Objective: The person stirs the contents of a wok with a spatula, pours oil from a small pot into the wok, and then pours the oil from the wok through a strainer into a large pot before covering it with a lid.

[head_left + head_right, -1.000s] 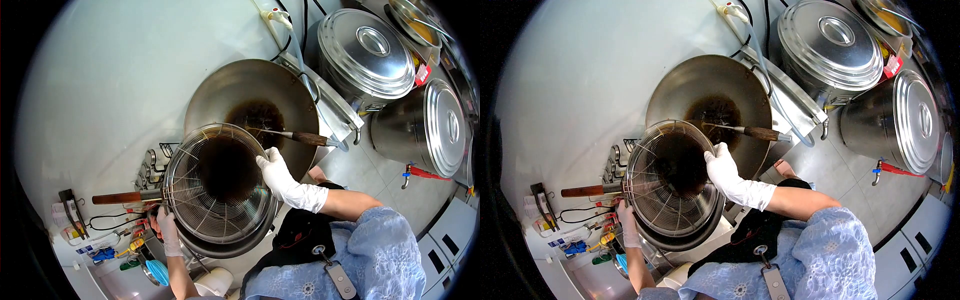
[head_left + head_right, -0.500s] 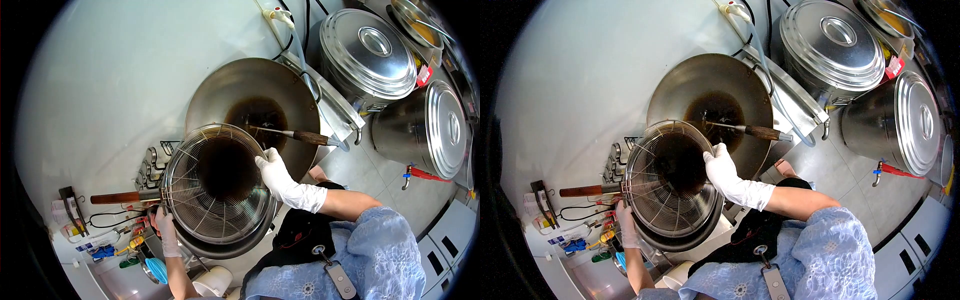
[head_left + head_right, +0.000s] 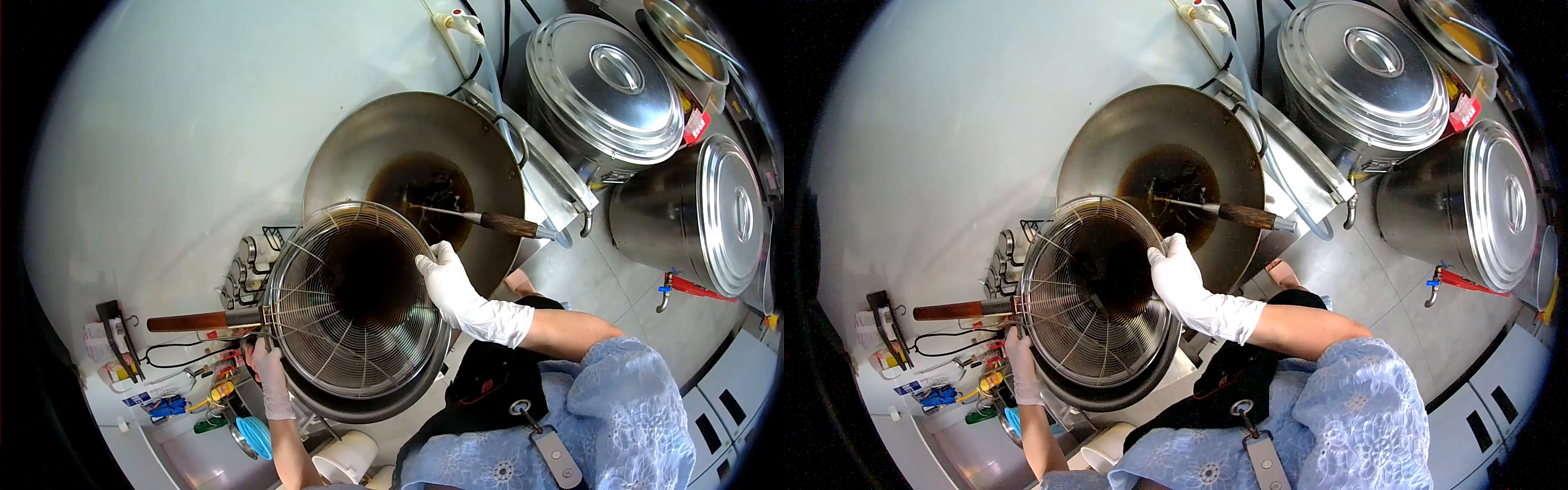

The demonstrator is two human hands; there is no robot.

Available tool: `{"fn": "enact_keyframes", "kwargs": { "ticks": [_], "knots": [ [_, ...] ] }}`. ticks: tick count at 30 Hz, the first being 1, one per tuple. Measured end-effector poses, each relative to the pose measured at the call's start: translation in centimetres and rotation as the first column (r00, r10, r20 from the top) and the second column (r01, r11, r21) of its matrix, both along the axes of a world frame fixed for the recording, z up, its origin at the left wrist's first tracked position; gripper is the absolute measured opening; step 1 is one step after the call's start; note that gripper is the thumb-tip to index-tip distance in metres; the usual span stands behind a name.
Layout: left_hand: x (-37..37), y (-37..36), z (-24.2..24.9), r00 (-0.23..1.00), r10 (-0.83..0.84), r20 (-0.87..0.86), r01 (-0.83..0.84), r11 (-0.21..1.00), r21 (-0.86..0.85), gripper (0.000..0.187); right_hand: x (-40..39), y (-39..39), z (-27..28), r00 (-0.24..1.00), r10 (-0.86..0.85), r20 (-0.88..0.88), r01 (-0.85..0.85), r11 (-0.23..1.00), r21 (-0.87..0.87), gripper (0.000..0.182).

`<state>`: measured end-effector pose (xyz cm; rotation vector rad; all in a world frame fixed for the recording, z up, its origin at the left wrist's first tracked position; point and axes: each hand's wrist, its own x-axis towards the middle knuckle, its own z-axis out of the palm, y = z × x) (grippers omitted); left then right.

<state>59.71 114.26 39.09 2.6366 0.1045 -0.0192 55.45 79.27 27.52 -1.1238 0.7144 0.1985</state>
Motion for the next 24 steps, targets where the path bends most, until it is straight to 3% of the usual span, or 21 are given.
{"fn": "enact_keyframes", "kwargs": {
  "ticks": [2,4,17,20,23,24],
  "knots": [
    [0.0,0.0,-0.1,1.0,0.008,0.001,-0.008,1.0,-0.008,0.014,0.0,0.0,0.2,1.0,0.007,-0.007,-0.007,1.0,0.018,0.031],
    [0.0,0.2,-0.2,1.0,0.015,0.007,-0.015,1.0,-0.022,0.015,0.0,0.1,0.3,0.999,-0.048,-0.005,0.048,0.999,0.01,0.019],
    [0.5,2.1,-0.9,0.999,-0.024,0.026,0.025,0.999,-0.044,0.017,0.3,0.2,-0.1,0.999,-0.04,-0.02,0.04,0.999,0.0,0.019],
    [0.5,2.4,-0.9,0.999,-0.032,0.005,0.032,0.999,0.014,0.014,0.2,0.2,-0.3,1.0,-0.026,0.007,0.027,1.0,-0.001,0.029],
    [0.5,1.6,-0.7,0.999,-0.004,0.04,0.004,1.0,0.019,0.012,0.1,0.2,-0.3,1.0,-0.02,0.002,0.02,1.0,-0.014,0.03],
    [0.3,1.1,-0.3,0.999,0.04,-0.019,-0.04,0.998,-0.041,0.013,0.1,0.3,-0.5,1.0,-0.023,0.01,0.023,1.0,-0.02,0.03]
  ]
}}
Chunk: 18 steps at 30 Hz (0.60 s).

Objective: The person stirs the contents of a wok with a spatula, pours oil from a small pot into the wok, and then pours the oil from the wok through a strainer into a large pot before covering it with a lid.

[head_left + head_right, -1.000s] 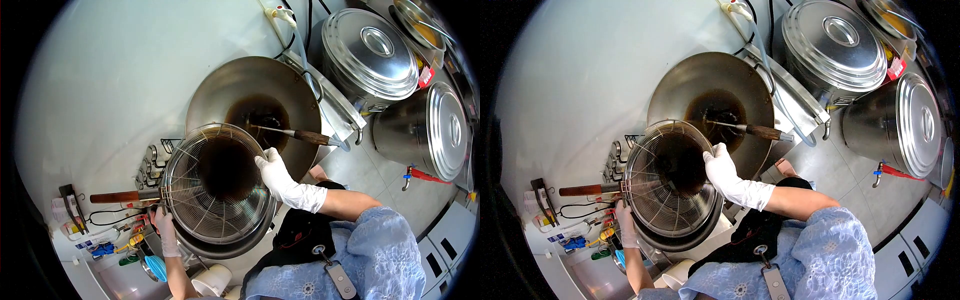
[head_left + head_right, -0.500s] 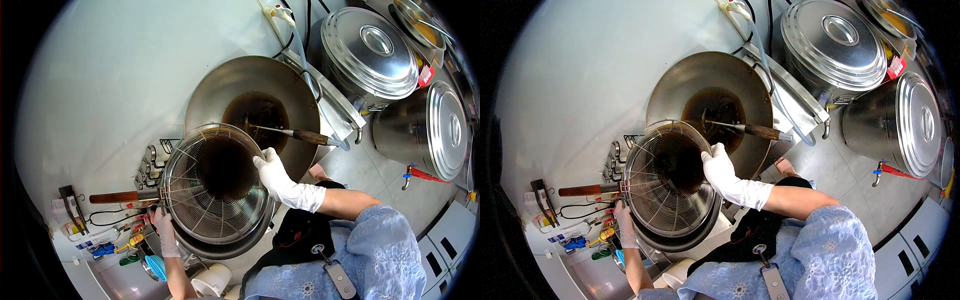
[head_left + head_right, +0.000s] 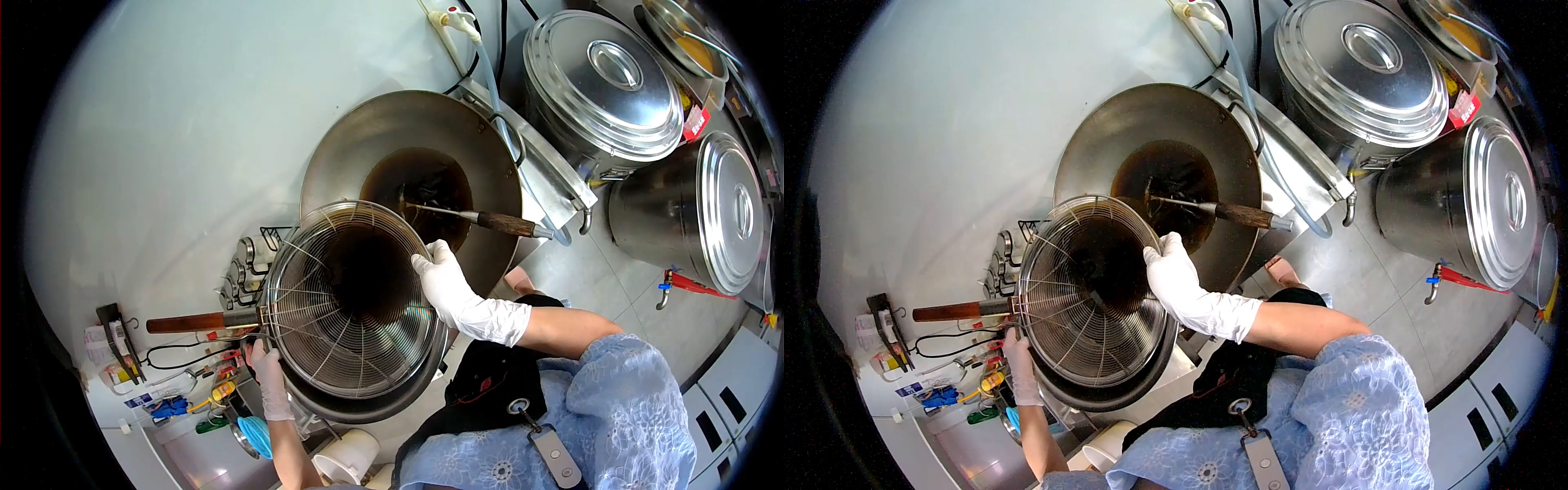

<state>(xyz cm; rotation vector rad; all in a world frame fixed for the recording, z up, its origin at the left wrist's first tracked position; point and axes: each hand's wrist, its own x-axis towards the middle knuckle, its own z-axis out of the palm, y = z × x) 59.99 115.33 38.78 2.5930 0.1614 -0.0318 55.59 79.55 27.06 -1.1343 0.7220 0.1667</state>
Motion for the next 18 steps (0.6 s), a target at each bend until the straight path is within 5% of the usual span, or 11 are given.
{"fn": "enact_keyframes", "kwargs": {
  "ticks": [4,18],
  "knots": [
    [0.1,0.3,-0.3,1.0,0.021,0.012,-0.02,0.999,-0.038,0.014,0.1,-0.1,0.4,1.0,-0.018,-0.016,0.018,1.0,0.015,0.017],
    [0.3,2.4,-1.7,0.995,-0.043,0.086,0.048,0.997,-0.057,0.012,0.0,-0.5,0.9,1.0,-0.018,-0.007,0.018,0.999,0.042,0.018]
  ]
}}
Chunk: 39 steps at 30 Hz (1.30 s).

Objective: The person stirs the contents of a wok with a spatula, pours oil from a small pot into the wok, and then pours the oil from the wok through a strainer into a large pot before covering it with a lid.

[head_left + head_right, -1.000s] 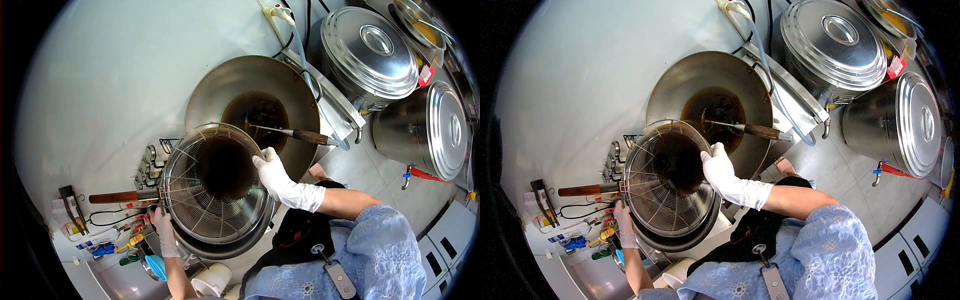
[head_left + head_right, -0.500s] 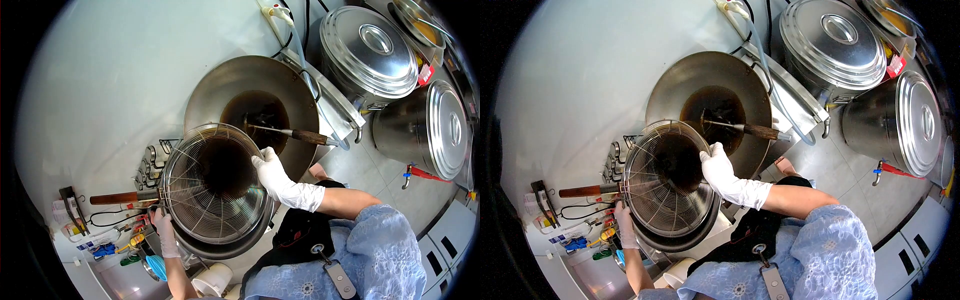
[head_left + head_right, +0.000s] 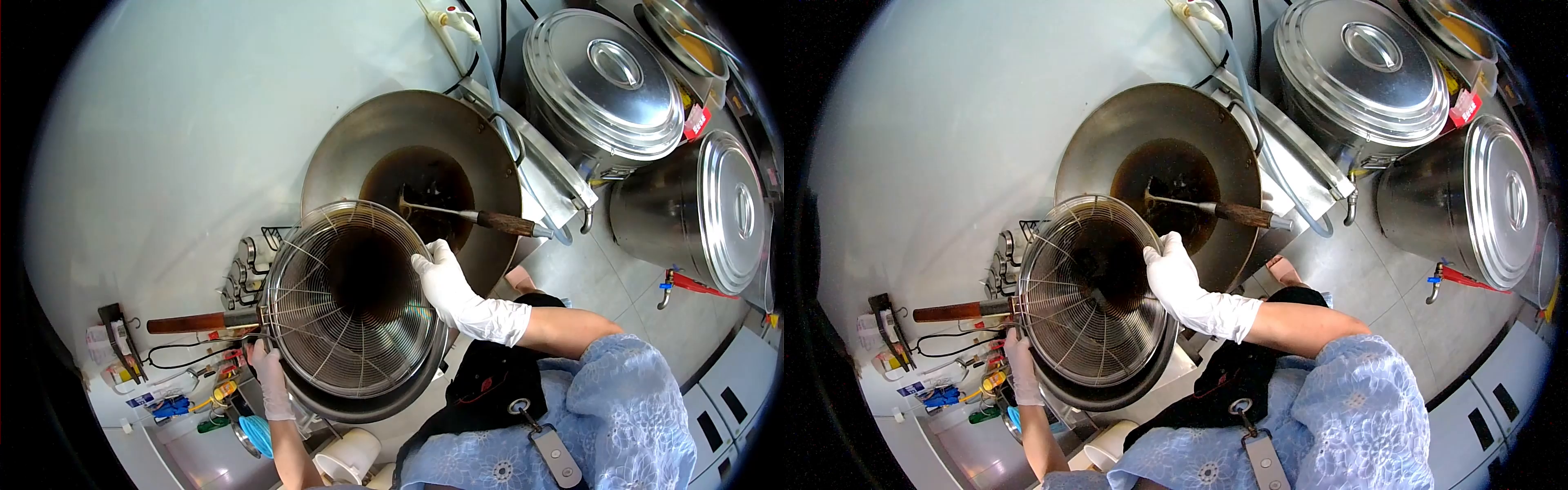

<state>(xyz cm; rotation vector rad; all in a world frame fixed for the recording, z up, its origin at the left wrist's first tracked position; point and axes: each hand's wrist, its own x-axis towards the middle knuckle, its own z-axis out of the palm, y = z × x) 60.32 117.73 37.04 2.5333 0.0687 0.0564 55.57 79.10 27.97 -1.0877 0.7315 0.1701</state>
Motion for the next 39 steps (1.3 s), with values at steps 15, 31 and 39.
{"fn": "enact_keyframes", "kwargs": {
  "ticks": [15,31,39],
  "knots": [
    [-3.3,-2.4,-1.1,0.992,0.043,-0.121,-0.046,0.999,-0.024,0.033,-0.7,-1.2,2.6,0.993,0.116,0.014,-0.112,0.98,-0.167,0.03],
    [-6.3,-1.8,-1.0,0.996,0.083,-0.02,-0.082,0.997,0.005,0.01,-1.7,-1.2,4.3,0.98,0.188,0.065,-0.174,0.97,-0.171,0.027],
    [-7.8,-3.1,-0.3,0.981,0.181,-0.075,-0.186,0.98,-0.068,0.009,-2.1,-1.1,4.3,0.974,0.22,0.06,-0.207,0.964,-0.169,0.029]
  ]
}}
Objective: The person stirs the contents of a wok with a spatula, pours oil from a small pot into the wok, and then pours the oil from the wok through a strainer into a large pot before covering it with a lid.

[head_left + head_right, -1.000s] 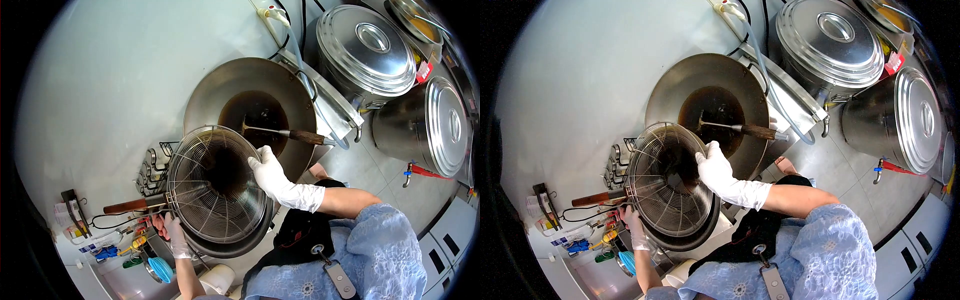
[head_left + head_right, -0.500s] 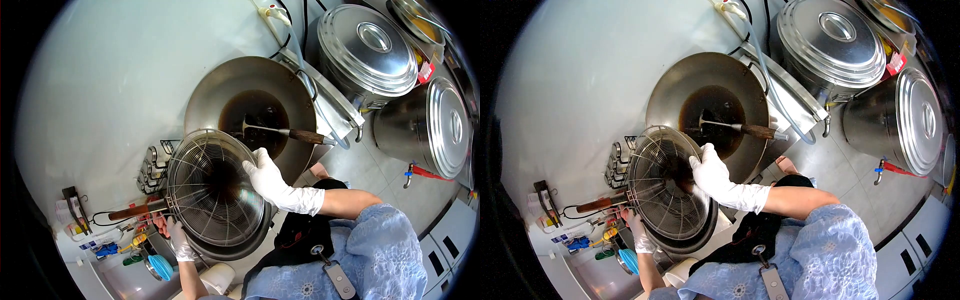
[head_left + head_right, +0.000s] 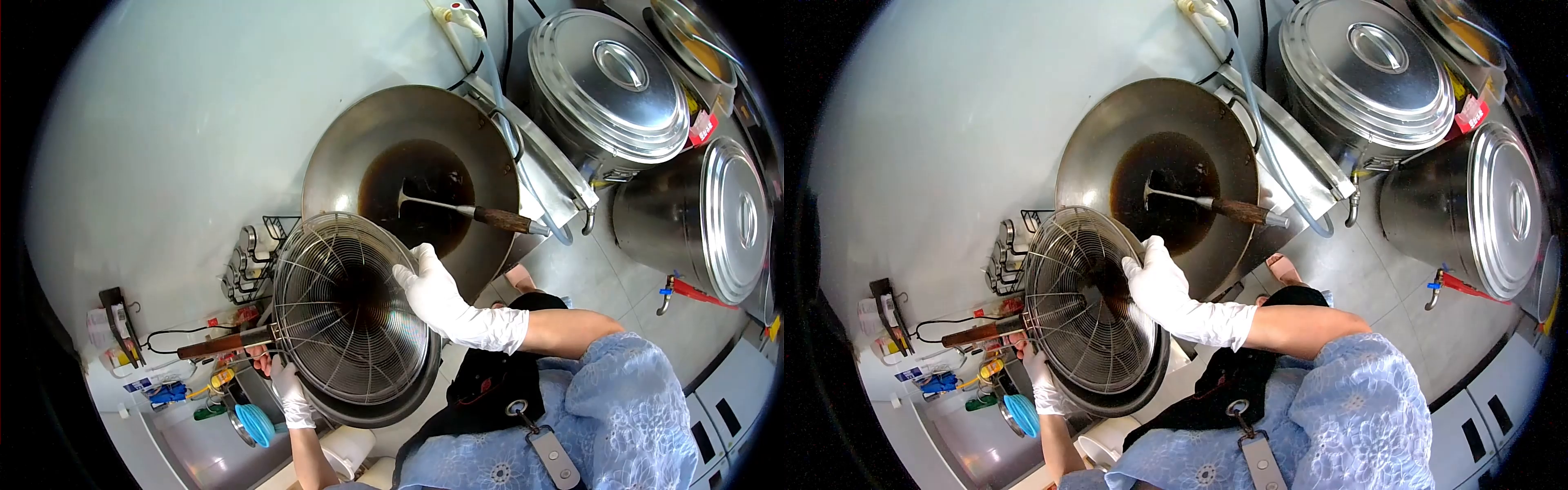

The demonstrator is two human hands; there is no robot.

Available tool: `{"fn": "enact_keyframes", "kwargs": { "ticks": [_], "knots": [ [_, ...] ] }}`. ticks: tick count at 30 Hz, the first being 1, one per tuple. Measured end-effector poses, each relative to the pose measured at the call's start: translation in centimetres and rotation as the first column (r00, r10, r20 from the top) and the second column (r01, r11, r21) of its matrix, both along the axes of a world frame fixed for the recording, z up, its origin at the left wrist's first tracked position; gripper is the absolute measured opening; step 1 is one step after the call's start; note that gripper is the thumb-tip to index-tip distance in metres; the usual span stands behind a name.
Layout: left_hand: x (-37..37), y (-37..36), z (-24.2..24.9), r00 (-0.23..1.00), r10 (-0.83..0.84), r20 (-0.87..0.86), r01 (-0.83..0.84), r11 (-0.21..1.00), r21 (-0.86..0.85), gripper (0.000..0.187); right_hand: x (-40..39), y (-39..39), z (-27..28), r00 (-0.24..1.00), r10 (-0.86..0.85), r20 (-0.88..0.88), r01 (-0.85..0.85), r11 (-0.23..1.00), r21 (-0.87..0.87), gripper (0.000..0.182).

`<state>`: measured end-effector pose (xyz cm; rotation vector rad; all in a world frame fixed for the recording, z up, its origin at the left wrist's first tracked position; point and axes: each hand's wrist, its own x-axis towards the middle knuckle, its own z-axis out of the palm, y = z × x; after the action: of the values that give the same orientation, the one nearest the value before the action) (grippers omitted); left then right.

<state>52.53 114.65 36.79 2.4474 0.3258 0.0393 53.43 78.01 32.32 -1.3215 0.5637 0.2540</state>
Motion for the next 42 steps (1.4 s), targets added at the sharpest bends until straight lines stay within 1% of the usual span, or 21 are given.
{"fn": "enact_keyframes", "kwargs": {
  "ticks": [7,9,12,14,16,20,21,22,24,25,26,28,29,32,33,34,36,38,39,40,42],
  "knots": [
    [-0.8,0.5,-0.2,0.999,0.017,-0.038,-0.019,0.999,-0.048,0.012,-0.3,-0.1,-0.2,0.999,0.036,0.012,-0.036,0.999,0.023,0.036],
    [-1.2,-0.6,0.0,1.0,0.013,0.021,-0.01,0.987,-0.159,0.016,-0.4,-0.2,-0.1,0.999,0.048,0.006,-0.048,0.999,0.02,0.037],
    [-1.4,-3.1,1.2,0.999,0.047,0.023,-0.042,0.979,-0.198,0.019,-0.7,-0.1,-0.2,0.998,0.058,0.0,-0.058,0.998,0.025,0.038],
    [-1.5,-0.2,0.2,0.998,0.046,0.036,-0.042,0.992,-0.121,0.018,-1.0,0.3,-0.5,0.998,0.058,-0.001,-0.058,0.998,0.032,0.039],
    [-1.6,1.0,0.1,0.999,0.034,-0.011,-0.036,0.977,-0.21,0.016,-1.1,1.0,-0.9,1.0,-0.005,0.026,0.005,1.0,-0.004,0.031],
    [-2.3,0.9,0.0,0.999,-0.039,0.028,0.04,0.997,-0.066,0.032,-1.4,0.8,-0.2,0.999,0.033,0.04,-0.032,0.999,-0.027,0.031],
    [-2.9,4.1,-1.6,1.0,-0.011,0.006,0.011,0.999,-0.03,0.041,-1.2,0.4,0.4,0.998,0.063,0.016,-0.062,0.997,-0.049,0.031],
    [-3.9,4.2,-2.5,0.996,0.085,0.038,-0.08,0.99,-0.112,0.043,-1.0,0.0,1.1,0.996,0.092,-0.006,-0.092,0.993,-0.073,0.031],
    [-4.7,1.5,-1.9,0.996,-0.032,0.082,0.037,0.998,-0.056,0.043,-0.6,-0.8,2.1,0.989,0.147,0.01,-0.145,0.985,-0.097,0.037],
    [-5.7,3.5,-3.4,0.99,0.108,-0.089,-0.126,0.963,-0.238,0.044,-0.4,-1.0,2.2,0.987,0.159,0.024,-0.155,0.98,-0.127,0.036],
    [-6.1,-1.6,-2.1,0.978,0.202,0.057,-0.176,0.937,-0.303,0.041,-0.2,-1.0,2.3,0.984,0.173,0.036,-0.165,0.974,-0.157,0.036],
    [-7.1,-0.5,-3.0,0.972,0.218,-0.086,-0.235,0.892,-0.385,0.038,0.4,-0.8,2.3,0.981,0.156,0.113,-0.132,0.972,-0.195,0.036],
    [-7.8,-1.3,-3.2,0.967,0.244,-0.068,-0.249,0.868,-0.429,0.035,0.5,-1.0,2.3,0.978,0.166,0.128,-0.137,0.969,-0.205,0.036],
    [-9.4,-1.4,-5.1,0.966,0.257,-0.032,-0.246,0.872,-0.424,0.032,0.6,-1.9,3.8,0.973,0.201,0.114,-0.181,0.97,-0.162,0.036],
    [-9.3,-5.1,-3.4,0.914,0.405,0.008,-0.361,0.823,-0.439,0.027,0.6,-2.1,4.6,0.97,0.208,0.128,-0.19,0.972,-0.139,0.035],
    [-9.8,-4.4,-4.1,0.923,0.381,0.06,-0.331,0.863,-0.381,0.023,0.6,-2.2,5.8,0.965,0.223,0.14,-0.208,0.972,-0.113,0.034],
    [-9.9,-4.6,-4.0,0.922,0.388,0.001,-0.329,0.785,-0.524,0.021,1.5,-1.8,7.6,0.963,0.247,0.106,-0.235,0.966,-0.112,0.03],
    [-10.3,-3.5,-5.5,0.92,0.391,-0.005,-0.337,0.786,-0.519,0.028,2.9,-1.1,5.9,0.959,0.247,0.139,-0.253,0.967,0.029,0.024],
    [-10.1,-3.4,-6.6,0.893,0.447,0.052,-0.349,0.761,-0.547,0.023,3.6,-0.7,5.4,0.956,0.257,0.143,-0.268,0.961,0.067,0.022],
    [-10.2,-2.6,-8.2,0.875,0.482,0.052,-0.346,0.696,-0.63,0.024,4.3,0.0,4.9,0.955,0.259,0.147,-0.275,0.956,0.106,0.021],
    [-9.1,-2.9,-8.4,0.827,0.561,0.037,-0.399,0.633,-0.664,0.023,6.4,1.4,3.9,0.946,0.295,0.137,-0.31,0.944,0.111,0.017]
  ]
}}
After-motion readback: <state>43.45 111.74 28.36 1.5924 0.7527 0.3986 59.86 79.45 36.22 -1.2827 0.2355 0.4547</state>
